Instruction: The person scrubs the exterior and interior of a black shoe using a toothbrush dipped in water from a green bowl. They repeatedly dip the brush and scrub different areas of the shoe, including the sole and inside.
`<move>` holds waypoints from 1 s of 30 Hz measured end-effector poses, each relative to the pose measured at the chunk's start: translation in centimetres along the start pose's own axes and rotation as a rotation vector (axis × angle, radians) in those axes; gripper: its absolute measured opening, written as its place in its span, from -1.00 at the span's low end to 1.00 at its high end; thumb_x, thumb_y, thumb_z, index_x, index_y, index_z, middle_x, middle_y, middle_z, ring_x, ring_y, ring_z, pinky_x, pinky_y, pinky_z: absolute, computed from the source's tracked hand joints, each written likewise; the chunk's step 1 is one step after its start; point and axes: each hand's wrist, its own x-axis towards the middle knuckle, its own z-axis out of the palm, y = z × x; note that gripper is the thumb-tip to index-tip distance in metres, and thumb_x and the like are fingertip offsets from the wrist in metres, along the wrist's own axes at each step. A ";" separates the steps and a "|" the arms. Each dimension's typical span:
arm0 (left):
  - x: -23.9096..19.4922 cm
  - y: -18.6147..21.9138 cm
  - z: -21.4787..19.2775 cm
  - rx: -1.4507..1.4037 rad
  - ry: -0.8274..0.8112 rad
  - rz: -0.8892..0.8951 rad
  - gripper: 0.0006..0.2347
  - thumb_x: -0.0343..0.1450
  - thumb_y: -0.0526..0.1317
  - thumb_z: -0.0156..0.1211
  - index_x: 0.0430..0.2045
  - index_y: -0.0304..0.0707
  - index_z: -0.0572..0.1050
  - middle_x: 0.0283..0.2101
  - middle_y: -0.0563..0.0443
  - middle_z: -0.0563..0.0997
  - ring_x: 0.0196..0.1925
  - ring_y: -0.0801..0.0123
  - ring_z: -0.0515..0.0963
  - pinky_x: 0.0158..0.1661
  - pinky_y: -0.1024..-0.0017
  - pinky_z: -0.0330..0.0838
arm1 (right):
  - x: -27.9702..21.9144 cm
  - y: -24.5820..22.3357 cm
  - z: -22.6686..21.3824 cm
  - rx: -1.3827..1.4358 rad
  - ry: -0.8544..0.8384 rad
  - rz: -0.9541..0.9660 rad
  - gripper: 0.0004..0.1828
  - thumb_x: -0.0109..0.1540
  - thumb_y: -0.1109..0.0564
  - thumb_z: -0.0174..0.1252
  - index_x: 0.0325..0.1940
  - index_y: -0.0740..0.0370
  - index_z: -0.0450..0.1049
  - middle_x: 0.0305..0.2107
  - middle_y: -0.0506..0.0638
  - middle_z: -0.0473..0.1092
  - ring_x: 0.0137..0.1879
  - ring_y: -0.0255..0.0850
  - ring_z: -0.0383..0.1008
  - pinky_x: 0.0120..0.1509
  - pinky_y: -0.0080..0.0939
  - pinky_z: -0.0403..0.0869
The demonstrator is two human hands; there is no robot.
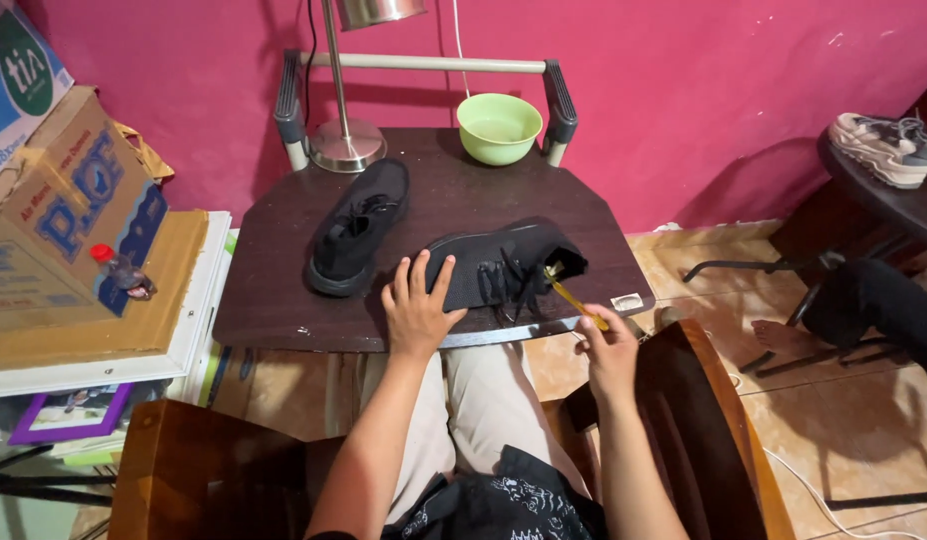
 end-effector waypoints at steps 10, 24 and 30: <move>-0.7 -0.3 1.0 0.030 0.047 0.040 -0.23 0.05 0.25 0.46 0.23 0.32 0.41 0.21 -0.05 0.48 0.22 -0.03 0.47 -0.10 0.01 0.40 | -0.5 -2.7 0.2 -0.567 -0.014 -0.429 -0.78 0.40 0.28 0.04 -0.02 0.16 0.61 -0.41 0.08 0.54 -0.45 -0.15 0.47 -0.41 -0.21 0.49; -0.8 -0.4 0.1 0.035 0.043 0.065 -0.30 0.12 0.22 0.44 0.22 0.33 0.42 0.21 -0.03 0.49 0.21 -0.01 0.47 -0.11 0.02 0.38 | -0.4 -4.8 -0.8 -0.564 -0.068 -0.465 -0.80 0.40 0.21 0.01 -0.07 0.18 0.58 -0.34 0.10 0.52 -0.41 -0.02 0.51 -0.38 -0.11 0.53; -0.4 -0.2 -0.2 0.050 0.017 0.059 -0.30 0.11 0.24 0.44 0.20 0.33 0.43 0.22 -0.02 0.49 0.21 0.00 0.47 -0.12 0.03 0.38 | -0.9 -5.0 -0.8 -0.556 -0.098 -0.474 -0.75 0.42 0.10 -0.06 -0.02 0.17 0.53 -0.46 0.05 0.50 -0.44 -0.05 0.47 -0.34 -0.15 0.49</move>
